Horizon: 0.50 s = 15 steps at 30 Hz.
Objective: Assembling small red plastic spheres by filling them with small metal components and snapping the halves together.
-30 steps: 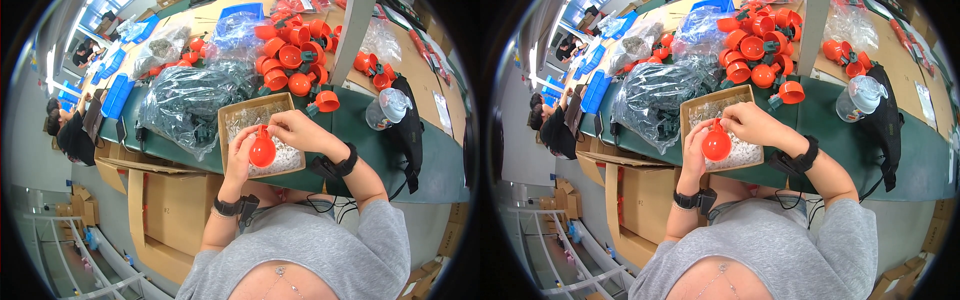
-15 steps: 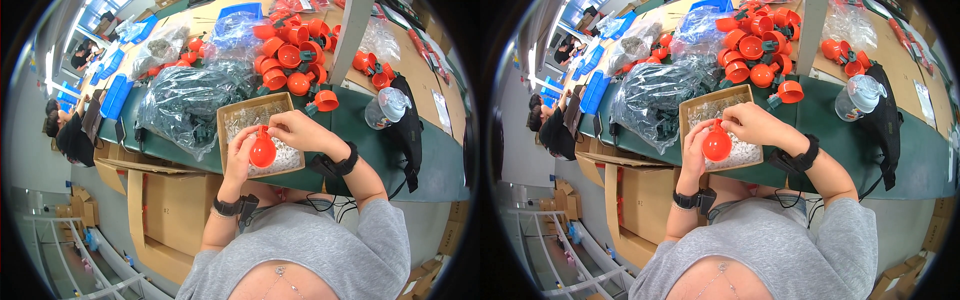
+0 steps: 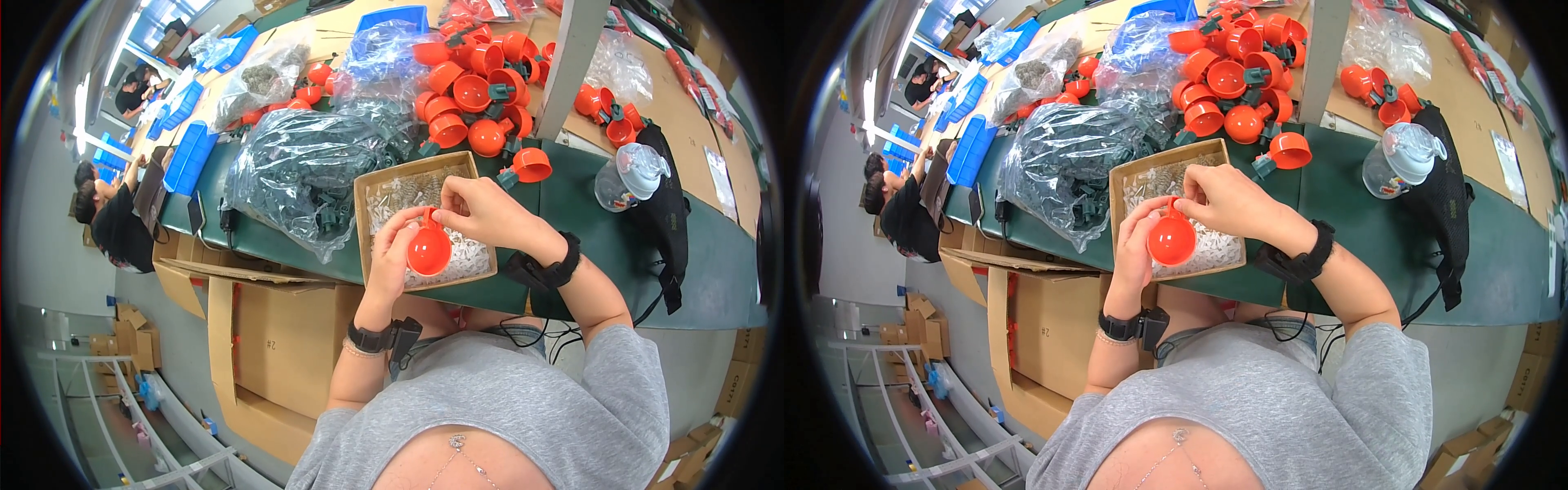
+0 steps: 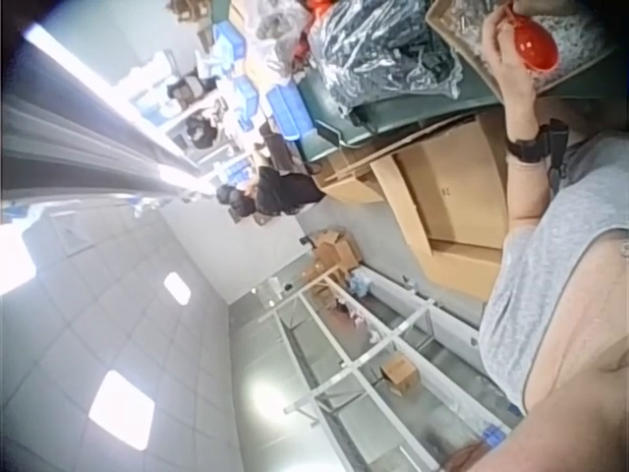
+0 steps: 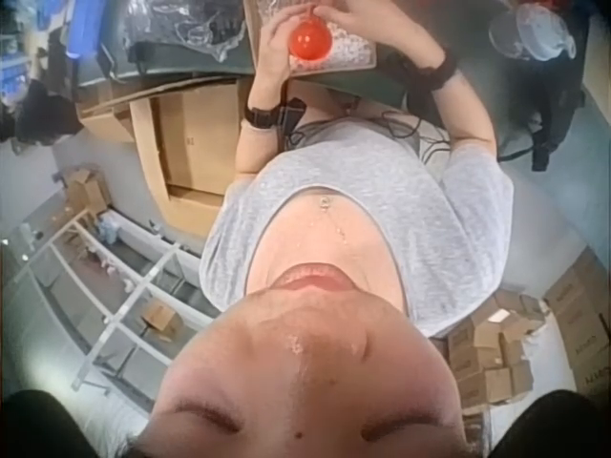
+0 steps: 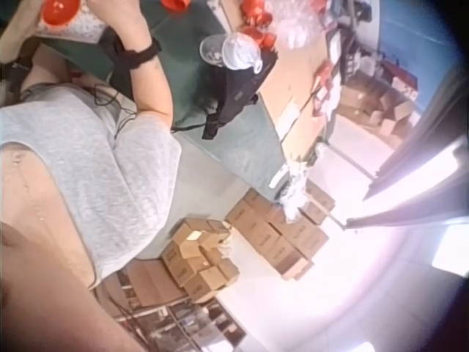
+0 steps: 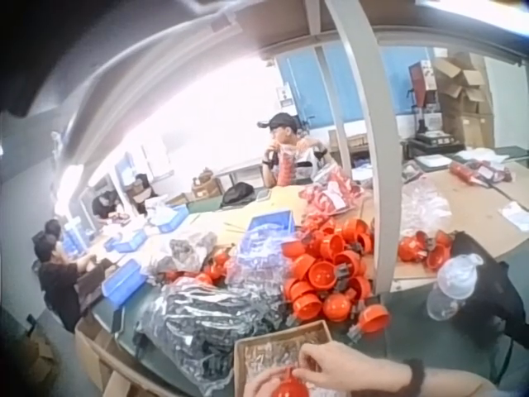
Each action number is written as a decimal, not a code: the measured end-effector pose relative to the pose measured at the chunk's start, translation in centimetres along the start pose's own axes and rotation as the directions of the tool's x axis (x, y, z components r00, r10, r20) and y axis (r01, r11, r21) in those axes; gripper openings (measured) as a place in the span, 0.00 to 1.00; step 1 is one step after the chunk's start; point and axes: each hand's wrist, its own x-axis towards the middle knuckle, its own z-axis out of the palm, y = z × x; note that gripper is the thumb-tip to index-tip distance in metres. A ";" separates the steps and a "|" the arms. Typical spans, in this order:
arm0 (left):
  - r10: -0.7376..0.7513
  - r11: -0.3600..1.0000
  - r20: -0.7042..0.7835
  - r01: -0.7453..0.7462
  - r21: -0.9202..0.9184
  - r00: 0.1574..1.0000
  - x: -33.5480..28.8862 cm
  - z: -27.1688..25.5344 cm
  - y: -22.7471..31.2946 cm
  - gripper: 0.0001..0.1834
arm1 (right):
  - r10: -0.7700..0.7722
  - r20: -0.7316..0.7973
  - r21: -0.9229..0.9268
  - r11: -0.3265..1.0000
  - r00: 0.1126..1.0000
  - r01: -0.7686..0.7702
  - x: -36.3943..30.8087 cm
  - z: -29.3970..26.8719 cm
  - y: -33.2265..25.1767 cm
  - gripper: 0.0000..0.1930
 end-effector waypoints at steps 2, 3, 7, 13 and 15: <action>-0.008 1.000 0.015 0.008 -0.002 1.000 0.1 -0.2 -0.3 0.14 | -0.019 -0.022 0.175 0.984 1.000 0.023 0.0 0.5 0.2 0.07; -0.018 1.000 0.032 0.018 -0.003 0.999 0.1 -0.3 -0.5 0.13 | -0.023 -0.019 0.170 0.985 1.000 0.026 0.1 0.7 0.3 0.07; -0.037 0.995 0.009 0.037 -0.097 0.999 0.0 -0.5 -0.7 0.11 | -0.051 0.000 0.225 0.973 0.999 0.050 0.1 1.7 0.2 0.07; -0.012 0.977 -0.106 -0.011 -0.211 0.994 -0.8 -0.7 1.2 0.08 | -0.010 0.141 0.519 0.853 0.990 -0.065 1.8 -1.5 0.8 0.11; 0.041 0.959 -0.191 -0.092 -0.267 0.981 -1.0 -1.7 1.8 0.06 | 0.008 -0.007 0.385 0.923 1.000 -0.005 2.5 -2.5 0.9 0.09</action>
